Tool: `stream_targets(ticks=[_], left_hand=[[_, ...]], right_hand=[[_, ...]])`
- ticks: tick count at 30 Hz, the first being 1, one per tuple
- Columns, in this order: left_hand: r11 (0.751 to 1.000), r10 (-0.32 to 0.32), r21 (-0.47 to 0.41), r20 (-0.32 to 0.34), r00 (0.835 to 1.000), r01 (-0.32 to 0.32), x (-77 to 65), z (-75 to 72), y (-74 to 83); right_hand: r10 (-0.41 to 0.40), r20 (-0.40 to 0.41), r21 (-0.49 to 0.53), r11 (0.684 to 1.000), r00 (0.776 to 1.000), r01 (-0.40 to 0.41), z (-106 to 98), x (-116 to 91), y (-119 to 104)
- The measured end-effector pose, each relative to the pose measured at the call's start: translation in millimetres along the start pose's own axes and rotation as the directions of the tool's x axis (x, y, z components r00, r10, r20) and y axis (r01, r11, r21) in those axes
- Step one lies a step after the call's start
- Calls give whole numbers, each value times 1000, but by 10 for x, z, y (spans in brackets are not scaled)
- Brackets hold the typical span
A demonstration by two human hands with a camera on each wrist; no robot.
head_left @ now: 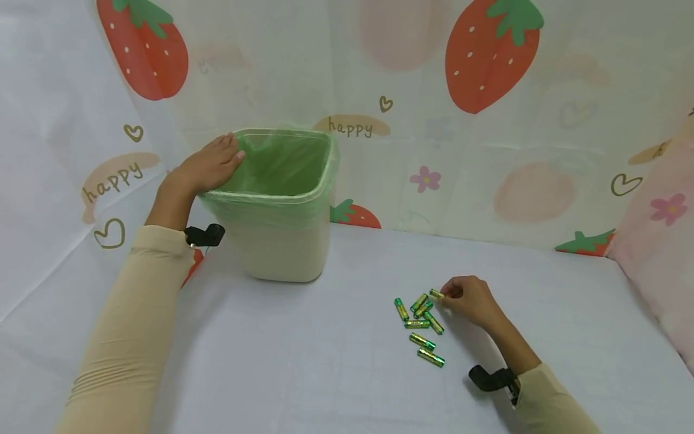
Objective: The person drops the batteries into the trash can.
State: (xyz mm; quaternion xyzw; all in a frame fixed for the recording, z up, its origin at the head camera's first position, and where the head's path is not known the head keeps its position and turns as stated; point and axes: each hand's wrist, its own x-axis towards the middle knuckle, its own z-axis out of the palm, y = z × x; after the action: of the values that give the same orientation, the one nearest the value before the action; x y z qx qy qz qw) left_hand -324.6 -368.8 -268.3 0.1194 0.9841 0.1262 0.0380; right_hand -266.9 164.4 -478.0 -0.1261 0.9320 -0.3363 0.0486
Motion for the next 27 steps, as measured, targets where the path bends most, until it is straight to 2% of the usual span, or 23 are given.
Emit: stream_targets(ticks=[8, 17, 27], left_hand=[[1000, 2, -1, -2, 1000, -2, -6, 4, -2], [1000, 1, -5, -6, 1000, -1, 5, 14, -20], [1000, 0, -9, -10, 1000, 0, 1, 15, -4]], right_hand=[[-75, -28, -5, 997, 997, 75, -98, 32, -157], [-98, -33, 7, 995, 995, 99, -133, 26, -330], [-159, -34, 7, 987, 987, 159, -167, 5, -533]])
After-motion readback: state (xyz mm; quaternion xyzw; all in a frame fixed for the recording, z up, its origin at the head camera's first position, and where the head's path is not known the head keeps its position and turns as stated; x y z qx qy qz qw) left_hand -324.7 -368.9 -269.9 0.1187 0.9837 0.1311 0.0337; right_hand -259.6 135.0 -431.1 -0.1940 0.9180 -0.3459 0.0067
